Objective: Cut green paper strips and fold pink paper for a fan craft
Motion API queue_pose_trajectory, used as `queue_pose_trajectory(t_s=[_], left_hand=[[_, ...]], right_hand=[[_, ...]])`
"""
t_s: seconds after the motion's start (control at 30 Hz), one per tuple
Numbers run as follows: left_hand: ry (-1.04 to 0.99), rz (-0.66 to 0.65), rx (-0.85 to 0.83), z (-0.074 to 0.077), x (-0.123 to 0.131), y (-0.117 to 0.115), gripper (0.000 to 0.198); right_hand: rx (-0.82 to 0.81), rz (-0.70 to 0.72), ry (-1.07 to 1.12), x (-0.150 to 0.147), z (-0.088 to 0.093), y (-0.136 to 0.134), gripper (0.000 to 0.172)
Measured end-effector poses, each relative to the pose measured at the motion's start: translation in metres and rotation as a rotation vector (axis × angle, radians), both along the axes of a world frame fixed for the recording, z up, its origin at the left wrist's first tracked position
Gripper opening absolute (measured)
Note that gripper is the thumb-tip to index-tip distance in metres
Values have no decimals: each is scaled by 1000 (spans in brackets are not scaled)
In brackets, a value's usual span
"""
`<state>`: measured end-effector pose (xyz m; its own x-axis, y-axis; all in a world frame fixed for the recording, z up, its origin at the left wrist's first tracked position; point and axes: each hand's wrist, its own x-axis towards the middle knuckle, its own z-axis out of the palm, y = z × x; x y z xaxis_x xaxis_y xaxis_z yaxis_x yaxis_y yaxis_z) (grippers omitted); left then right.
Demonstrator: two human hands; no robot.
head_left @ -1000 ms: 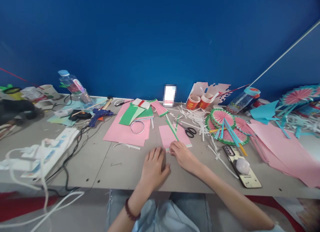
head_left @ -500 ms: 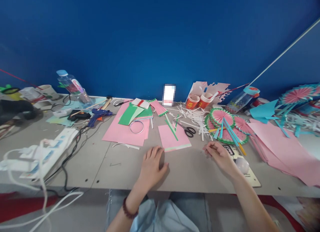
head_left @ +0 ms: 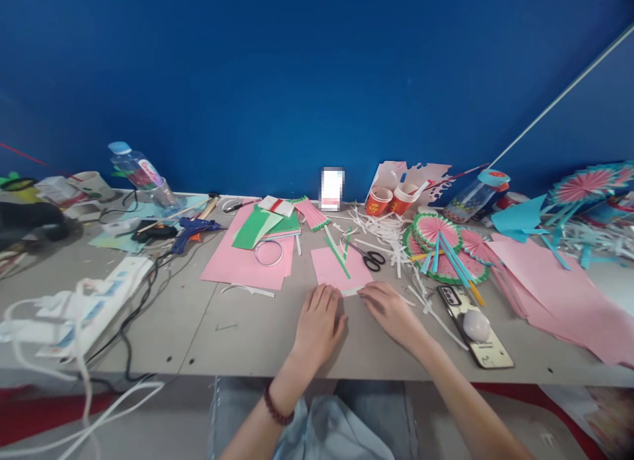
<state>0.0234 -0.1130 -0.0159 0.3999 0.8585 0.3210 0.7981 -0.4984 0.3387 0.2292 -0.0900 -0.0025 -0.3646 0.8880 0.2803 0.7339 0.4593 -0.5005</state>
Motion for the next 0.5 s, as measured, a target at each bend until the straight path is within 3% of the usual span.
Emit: queue_pose_trajectory(t_s=[0.17,0.5], left_hand=[[49,34,7,-4,3,2,45],[59,54,1,-6,5,0,45]], right_hand=[[41,72,-68,-20,-7,5,20],[117,67,-127,-25,-12,8,20]])
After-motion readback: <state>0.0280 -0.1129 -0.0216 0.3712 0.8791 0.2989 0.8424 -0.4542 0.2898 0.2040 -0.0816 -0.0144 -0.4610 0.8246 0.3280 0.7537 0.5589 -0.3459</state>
